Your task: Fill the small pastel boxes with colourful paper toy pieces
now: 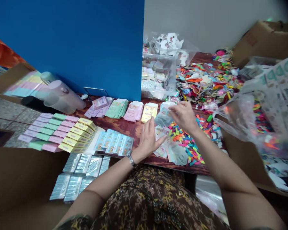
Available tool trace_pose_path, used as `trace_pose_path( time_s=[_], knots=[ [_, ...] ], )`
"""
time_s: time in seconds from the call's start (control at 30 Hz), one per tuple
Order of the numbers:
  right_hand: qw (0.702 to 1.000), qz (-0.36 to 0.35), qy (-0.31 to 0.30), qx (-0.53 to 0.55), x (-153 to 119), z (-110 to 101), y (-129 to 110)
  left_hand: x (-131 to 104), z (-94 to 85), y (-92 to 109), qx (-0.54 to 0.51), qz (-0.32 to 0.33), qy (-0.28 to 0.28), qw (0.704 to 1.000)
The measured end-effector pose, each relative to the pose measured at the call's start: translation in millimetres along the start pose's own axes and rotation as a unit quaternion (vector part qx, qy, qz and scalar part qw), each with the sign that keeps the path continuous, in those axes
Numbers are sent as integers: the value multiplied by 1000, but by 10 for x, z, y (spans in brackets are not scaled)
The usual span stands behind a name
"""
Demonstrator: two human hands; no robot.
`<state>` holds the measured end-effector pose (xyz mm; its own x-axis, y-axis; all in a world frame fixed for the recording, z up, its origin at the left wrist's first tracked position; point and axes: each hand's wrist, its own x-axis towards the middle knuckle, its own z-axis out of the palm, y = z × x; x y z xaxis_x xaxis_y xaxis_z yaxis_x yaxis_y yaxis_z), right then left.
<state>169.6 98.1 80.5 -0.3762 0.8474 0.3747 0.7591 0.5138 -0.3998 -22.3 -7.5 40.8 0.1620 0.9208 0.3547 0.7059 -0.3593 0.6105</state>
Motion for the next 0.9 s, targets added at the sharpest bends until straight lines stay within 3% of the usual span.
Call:
trace_pose_path(
  time_s=[0.13,0.23,0.3,0.43,0.5,0.6,0.7,0.8,0.9],
  knots=[
    [986,35,10,165,-308,-95,-459,68,87,45,28,-9,6,1000],
    [963,78,10,258,-469,-81,-602,42,94,38,44,-15,21,999],
    [966,76,43,242,-559,-67,-632,13,76,32,12,-33,23,999],
    [986,40,130,95,-736,-13,-670,-27,15,46,-70,-69,11,995],
    [990,21,121,74,-809,25,-698,-29,-19,51,-94,-46,2,995],
    [987,28,73,142,-868,50,-738,-18,-70,34,-105,13,-26,994],
    [952,121,71,274,-847,38,-752,-20,-107,4,-69,54,-33,996],
    [880,226,65,412,-766,39,-732,-52,-119,-12,-30,79,-28,996],
    [819,263,1,511,-686,63,-698,-96,-116,-13,-16,88,-30,996]
  ],
)
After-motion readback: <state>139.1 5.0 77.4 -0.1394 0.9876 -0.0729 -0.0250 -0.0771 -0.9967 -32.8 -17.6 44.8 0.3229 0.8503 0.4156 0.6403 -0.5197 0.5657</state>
